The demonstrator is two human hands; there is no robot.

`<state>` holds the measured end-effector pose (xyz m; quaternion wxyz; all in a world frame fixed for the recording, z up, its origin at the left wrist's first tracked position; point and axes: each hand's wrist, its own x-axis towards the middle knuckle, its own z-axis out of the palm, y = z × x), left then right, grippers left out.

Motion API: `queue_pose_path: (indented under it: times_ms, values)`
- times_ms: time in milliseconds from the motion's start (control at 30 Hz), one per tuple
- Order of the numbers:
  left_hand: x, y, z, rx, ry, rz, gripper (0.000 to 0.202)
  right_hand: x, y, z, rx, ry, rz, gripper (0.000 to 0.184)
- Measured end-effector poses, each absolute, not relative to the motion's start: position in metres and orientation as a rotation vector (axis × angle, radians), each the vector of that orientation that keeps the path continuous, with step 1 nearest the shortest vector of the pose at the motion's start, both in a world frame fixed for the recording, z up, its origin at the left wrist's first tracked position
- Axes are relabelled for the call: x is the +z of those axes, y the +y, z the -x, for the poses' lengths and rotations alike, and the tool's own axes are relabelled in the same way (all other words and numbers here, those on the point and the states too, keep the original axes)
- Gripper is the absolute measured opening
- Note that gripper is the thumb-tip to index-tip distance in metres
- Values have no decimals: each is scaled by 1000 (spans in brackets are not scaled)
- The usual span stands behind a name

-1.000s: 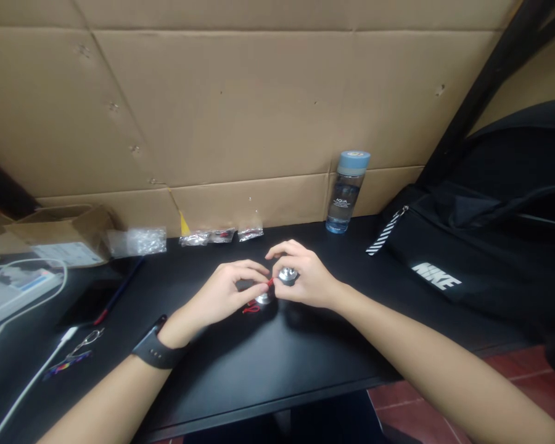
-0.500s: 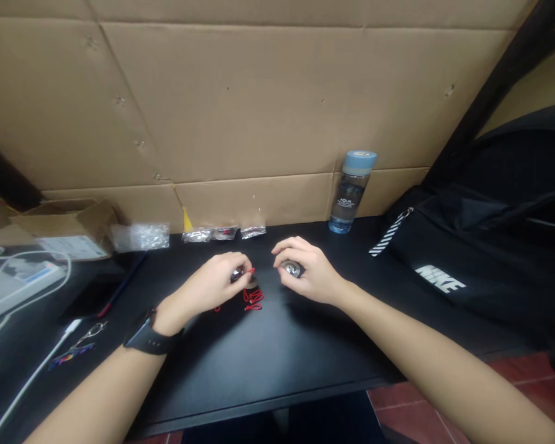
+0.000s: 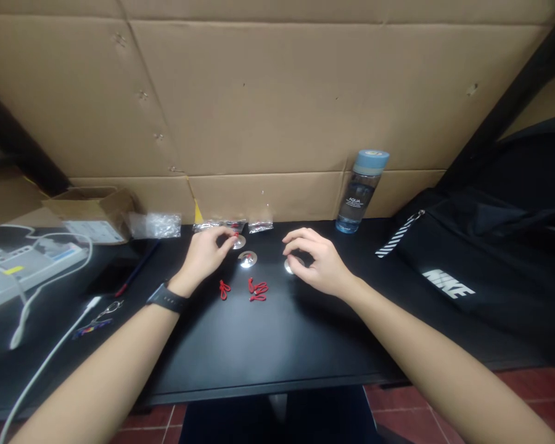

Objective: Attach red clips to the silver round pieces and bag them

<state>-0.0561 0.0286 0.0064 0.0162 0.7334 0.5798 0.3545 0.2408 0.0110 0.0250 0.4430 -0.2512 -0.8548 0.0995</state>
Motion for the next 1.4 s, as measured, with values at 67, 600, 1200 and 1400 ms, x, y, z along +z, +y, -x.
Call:
queue_pose_path:
  times_ms: [67,600,1200,1400]
  values:
    - [3,32,57,1043,1785,-2299,23,25,12,-241,240,-2128,628,16]
    - [-6,40,61,744,1742,-2336,19,23,17,-244,259,-2213,650,14]
    - [-1,36,61,636,1664,-2611,19,8,45,-205,74,-2544,694,31]
    - [6,35,73,632,1762,-2577,14,6,70,-163,51,-2717,780,22]
